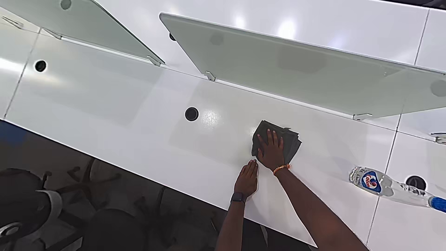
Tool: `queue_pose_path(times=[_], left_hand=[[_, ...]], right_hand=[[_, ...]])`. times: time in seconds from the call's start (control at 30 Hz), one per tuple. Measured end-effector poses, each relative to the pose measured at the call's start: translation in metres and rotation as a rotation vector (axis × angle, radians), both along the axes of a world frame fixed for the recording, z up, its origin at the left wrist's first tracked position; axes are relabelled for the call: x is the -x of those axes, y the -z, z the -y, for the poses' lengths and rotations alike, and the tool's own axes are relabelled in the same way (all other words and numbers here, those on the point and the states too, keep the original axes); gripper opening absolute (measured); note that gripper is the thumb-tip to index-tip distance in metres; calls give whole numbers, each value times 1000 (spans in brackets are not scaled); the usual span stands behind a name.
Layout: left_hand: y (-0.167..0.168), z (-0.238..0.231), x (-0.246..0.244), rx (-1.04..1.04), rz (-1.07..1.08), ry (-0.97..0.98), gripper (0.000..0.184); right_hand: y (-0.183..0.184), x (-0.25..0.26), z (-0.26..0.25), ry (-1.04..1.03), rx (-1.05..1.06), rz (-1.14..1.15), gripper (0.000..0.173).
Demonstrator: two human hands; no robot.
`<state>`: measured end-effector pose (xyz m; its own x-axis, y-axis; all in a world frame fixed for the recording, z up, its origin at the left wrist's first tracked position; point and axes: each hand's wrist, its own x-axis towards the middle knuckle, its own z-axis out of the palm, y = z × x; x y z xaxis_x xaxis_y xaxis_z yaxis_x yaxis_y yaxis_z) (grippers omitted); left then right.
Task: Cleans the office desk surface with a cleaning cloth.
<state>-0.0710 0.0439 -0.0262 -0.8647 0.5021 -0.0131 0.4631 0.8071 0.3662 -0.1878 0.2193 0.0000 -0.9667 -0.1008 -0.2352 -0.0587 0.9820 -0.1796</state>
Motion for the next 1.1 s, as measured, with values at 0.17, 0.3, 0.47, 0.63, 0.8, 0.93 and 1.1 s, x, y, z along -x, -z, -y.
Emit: queue_pose_path(times=[0.17,0.3,0.47,0.63,0.8,0.93,1.1], left_hand=[[-1,1,0,10,2,10,55],[-2,0,1,2,29,9,55],[-4,1,1,-2,36,9,55],[-5,2,3,-13,29,25,57],[-4,1,3,-19,23,19,55],[-5,1,2,-23,29,21,55],[-6,0,5,-21,54,14,54]], right_hand=[[5,45,10,76,-7,-65,67],[8,88,10,127,-8,-111,76],[11,154,5,223,1,-187,81],[9,181,3,260,-15,-177,71],[13,181,2,266,-17,-213,65],[12,163,10,251,27,-198,66],[9,93,39,90,82,-157,66]])
